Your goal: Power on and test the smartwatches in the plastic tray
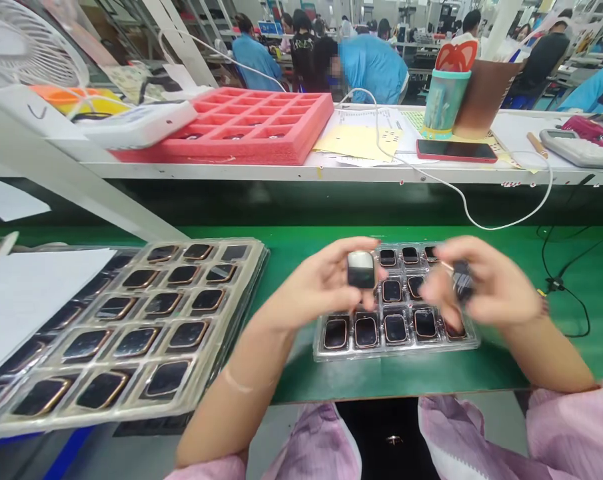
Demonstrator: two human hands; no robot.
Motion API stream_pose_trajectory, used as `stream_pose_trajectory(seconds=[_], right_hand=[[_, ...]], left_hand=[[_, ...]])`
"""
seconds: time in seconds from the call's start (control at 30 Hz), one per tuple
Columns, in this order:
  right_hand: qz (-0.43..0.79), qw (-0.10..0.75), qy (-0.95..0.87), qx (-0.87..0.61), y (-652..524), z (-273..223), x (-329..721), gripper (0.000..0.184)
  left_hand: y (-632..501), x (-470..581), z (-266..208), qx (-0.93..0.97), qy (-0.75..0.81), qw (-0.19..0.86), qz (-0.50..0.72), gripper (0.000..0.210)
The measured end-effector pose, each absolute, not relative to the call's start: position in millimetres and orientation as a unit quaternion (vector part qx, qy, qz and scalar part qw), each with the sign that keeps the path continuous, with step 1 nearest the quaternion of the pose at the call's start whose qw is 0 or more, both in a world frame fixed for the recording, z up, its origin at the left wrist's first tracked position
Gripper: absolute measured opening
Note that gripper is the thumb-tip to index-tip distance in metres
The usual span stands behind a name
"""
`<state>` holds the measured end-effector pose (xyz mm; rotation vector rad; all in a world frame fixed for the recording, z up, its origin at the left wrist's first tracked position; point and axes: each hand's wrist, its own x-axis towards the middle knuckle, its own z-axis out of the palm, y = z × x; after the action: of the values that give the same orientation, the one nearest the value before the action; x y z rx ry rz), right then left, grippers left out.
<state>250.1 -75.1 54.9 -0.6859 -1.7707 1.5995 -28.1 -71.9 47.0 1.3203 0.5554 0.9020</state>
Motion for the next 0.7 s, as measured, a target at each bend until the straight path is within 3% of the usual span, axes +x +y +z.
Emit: stream_pose_trajectory(seconds=[0.2,0.37,0.7], right_hand=[[0.631,0.389,-0.582,-0.335,-9,-15,227,0.045],[0.604,0.392,-0.587,-0.369,-7,-32,229,0.025],[0.549,0.37,-0.663,-0.349,-13,-35,229,0.035]], left_hand=[[-23,12,-20,0.54,0.396,0.644,0.369,0.057],[-28,11,-29,0.56,0.393,0.632,0.363,0.053],[-31,8,-31,0.532,0.397,0.613,0.429,0.04]])
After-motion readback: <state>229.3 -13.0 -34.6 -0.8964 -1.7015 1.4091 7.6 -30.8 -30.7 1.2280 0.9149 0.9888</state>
